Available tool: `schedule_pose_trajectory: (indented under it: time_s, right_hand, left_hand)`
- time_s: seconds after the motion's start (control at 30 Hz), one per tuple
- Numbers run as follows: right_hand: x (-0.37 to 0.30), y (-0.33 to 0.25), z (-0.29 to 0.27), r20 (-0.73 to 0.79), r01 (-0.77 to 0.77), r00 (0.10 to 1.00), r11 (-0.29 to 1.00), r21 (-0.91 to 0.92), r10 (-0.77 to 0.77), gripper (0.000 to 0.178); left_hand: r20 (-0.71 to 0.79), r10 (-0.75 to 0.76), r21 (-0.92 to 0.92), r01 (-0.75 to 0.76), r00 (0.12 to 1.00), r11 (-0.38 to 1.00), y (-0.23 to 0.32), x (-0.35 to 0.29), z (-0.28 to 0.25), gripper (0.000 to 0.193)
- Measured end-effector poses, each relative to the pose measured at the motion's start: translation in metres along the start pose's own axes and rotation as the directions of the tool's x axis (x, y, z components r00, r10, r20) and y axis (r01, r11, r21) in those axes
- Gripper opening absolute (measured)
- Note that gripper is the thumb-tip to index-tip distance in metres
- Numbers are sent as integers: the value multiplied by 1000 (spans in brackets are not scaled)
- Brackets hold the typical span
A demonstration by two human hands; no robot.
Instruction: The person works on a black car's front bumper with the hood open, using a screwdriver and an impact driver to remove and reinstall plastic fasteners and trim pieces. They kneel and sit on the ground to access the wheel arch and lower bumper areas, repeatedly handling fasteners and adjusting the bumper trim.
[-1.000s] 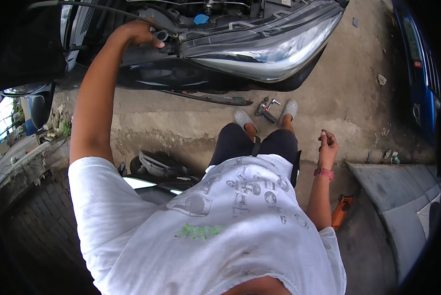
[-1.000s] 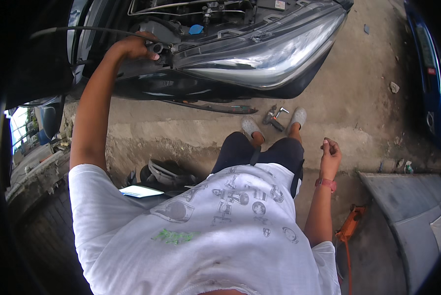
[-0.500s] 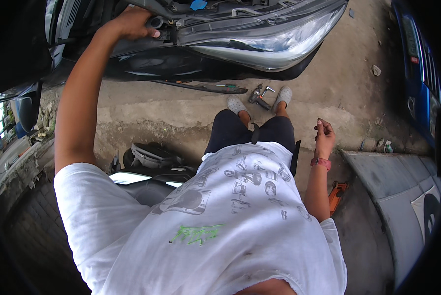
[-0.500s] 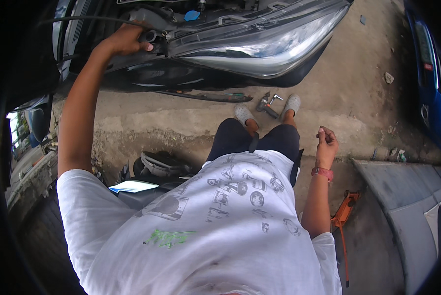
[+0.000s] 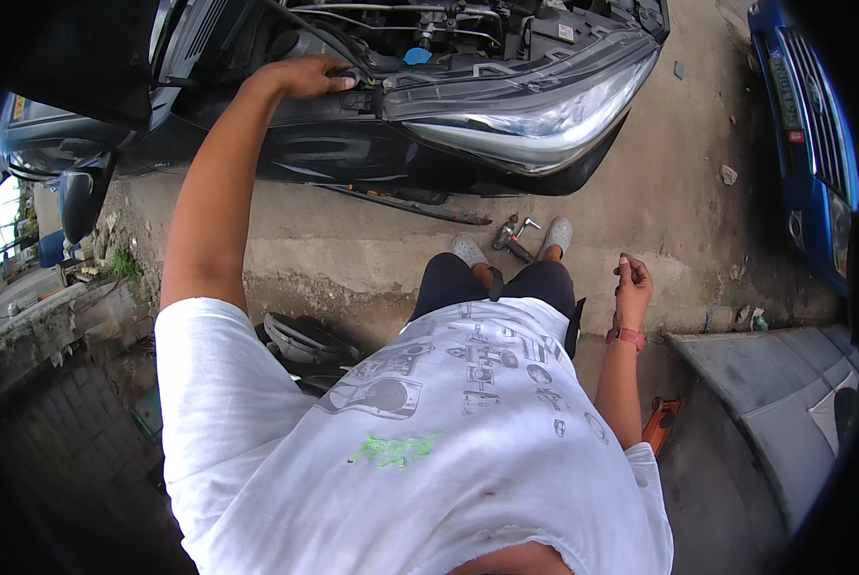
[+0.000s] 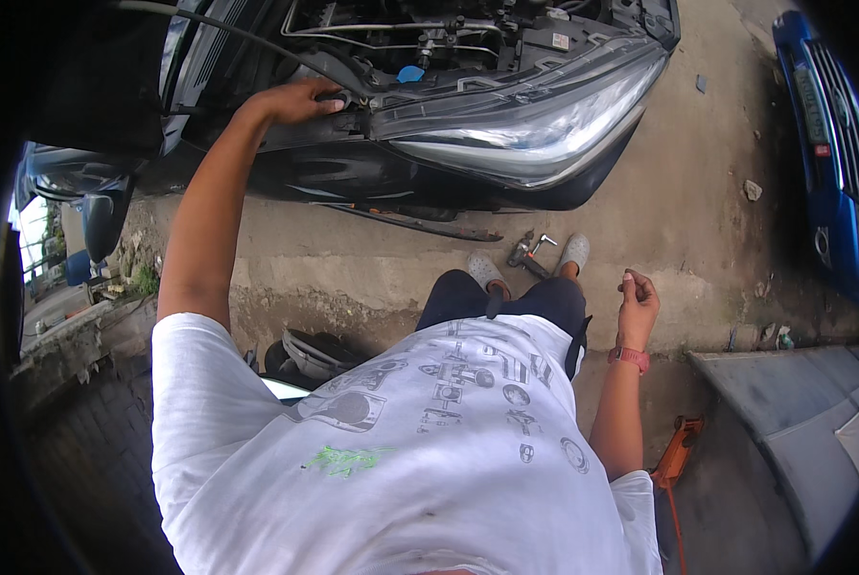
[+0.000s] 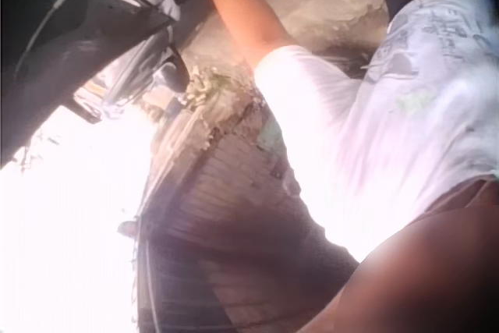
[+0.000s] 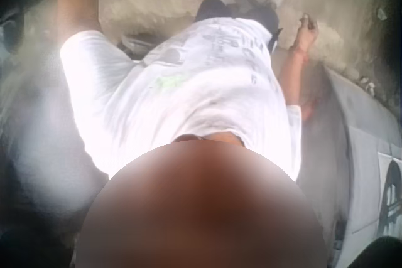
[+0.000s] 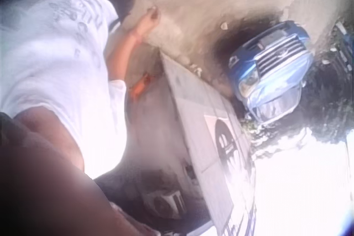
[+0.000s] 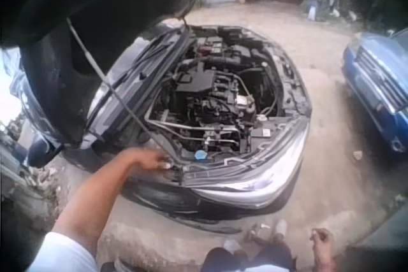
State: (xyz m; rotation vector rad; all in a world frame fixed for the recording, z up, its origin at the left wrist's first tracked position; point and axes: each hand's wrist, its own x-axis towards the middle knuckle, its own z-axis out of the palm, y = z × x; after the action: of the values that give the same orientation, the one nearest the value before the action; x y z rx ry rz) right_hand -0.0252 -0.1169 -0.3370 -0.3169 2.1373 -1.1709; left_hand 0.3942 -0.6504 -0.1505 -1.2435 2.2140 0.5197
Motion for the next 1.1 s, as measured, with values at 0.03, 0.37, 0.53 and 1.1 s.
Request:
schedule_pose_trajectory:
  time_s: [0.03,0.37,0.53,1.1]
  right_hand:
    - [-3,3,-3,-5,3,1000,1000,16,-3,26]
    - [-35,45,-18,-28,-63,998,997,-44,62,26]
    - [-41,37,-17,-20,-122,992,993,7,122,26]
    - [79,-15,-89,409,-388,895,758,524,176,22]
  left_hand:
    - [35,-49,-127,53,998,991,-2,3,-3,78]
    - [-11,34,170,-31,999,985,2,3,1,84]
    - [-65,36,244,-19,997,970,6,4,8,79]
    - [-666,-630,-725,-145,399,674,315,-120,260,45]
